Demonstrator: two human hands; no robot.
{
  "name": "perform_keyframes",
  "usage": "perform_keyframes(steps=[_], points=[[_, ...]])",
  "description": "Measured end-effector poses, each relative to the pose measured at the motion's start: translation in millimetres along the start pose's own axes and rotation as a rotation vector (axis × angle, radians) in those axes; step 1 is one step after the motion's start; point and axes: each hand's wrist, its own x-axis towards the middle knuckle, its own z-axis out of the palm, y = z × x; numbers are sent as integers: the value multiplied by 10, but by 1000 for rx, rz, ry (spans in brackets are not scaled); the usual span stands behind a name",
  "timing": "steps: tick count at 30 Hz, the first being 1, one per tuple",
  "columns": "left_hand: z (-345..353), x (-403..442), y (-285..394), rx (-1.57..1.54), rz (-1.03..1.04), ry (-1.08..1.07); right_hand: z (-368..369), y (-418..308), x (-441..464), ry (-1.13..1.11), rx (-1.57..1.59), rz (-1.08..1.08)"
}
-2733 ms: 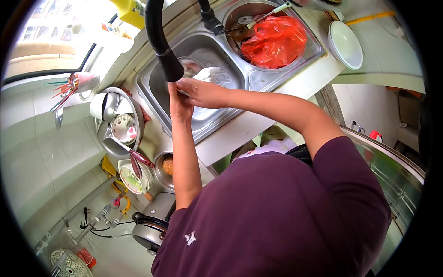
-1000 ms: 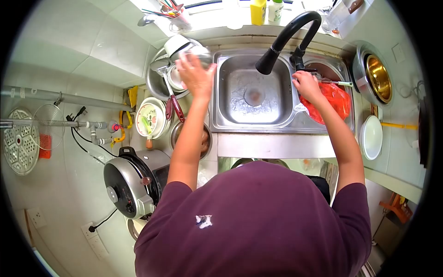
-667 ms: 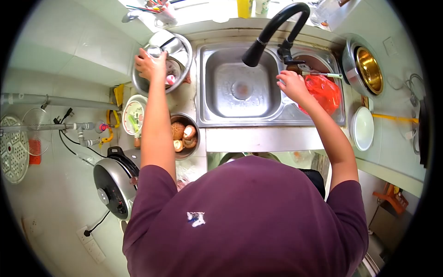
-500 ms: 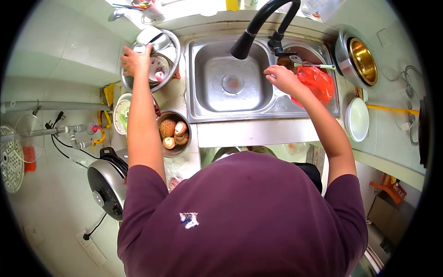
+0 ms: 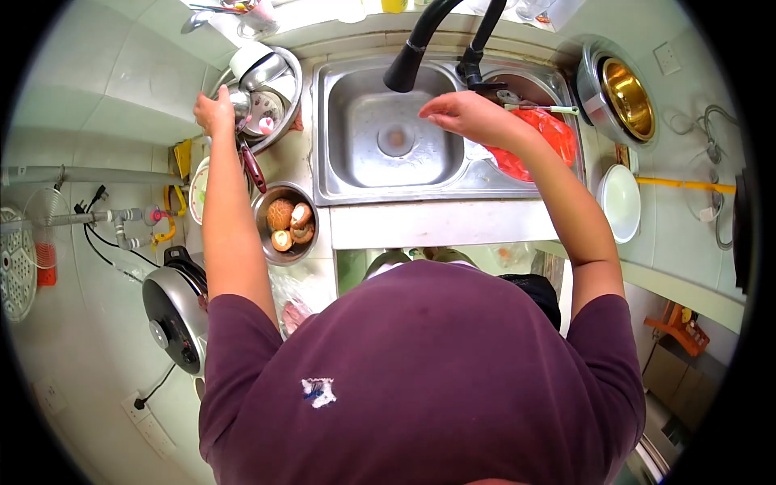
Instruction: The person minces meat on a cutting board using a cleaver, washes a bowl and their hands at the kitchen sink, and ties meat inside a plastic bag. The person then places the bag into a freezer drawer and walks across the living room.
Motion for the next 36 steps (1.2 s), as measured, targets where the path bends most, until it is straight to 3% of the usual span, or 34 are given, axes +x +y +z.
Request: perform_keyframes(steps=[4,7,9,11,14,17,24,26,27,28,29,30,31,32,33,34,36], points=[[56,89,-170,-66,73,-26,-112,-139,-71,4,21,-69],[-97,-72,-76,-474,-173,-348,-235,-344,-177,33,28,-95],[380,375,-631,-275,30,-294,-270,-378,-197,36,35,-125],[135,136,-465,-35,192,-186,-305,-392,-204,53,8,-146],[41,81,-420,-83,184,-128,-356,-436,-270,44,-28,-146],[-264,-164,-47,-407,264,-105,-481,-532,-420,47,49,-224],[-1536,-1724,1351,-1028,251,-481,-670,-693,-910,-44,429,-670],[-1601,-2255,1484,-1166,234,-643,-492,-386,-813,-260,716,-637],[-1494,-2455,1430,-1264,197,-762,-288,-102,-620,-454,1023,-525],[-1121,-2568,1281,-1147,291,-913,-21,214,-342,-517,1122,-161],[-287,-2744,939,-182,387,-719,451,657,-77,-211,593,36],[-296,-3172,1115,666,417,-633,548,739,-155,-251,-135,-66],[-303,-3273,1081,470,463,-863,642,820,-235,-252,-858,-196],[-337,-3368,1073,183,324,-891,611,853,-91,-535,-662,-192],[-442,-3461,1043,41,317,-843,645,885,-171,-383,-7,-32],[-687,-3501,1098,-11,327,-842,531,685,-213,-370,211,-24],[-1064,-3614,1082,-391,420,-752,267,273,-288,-374,148,-178]])
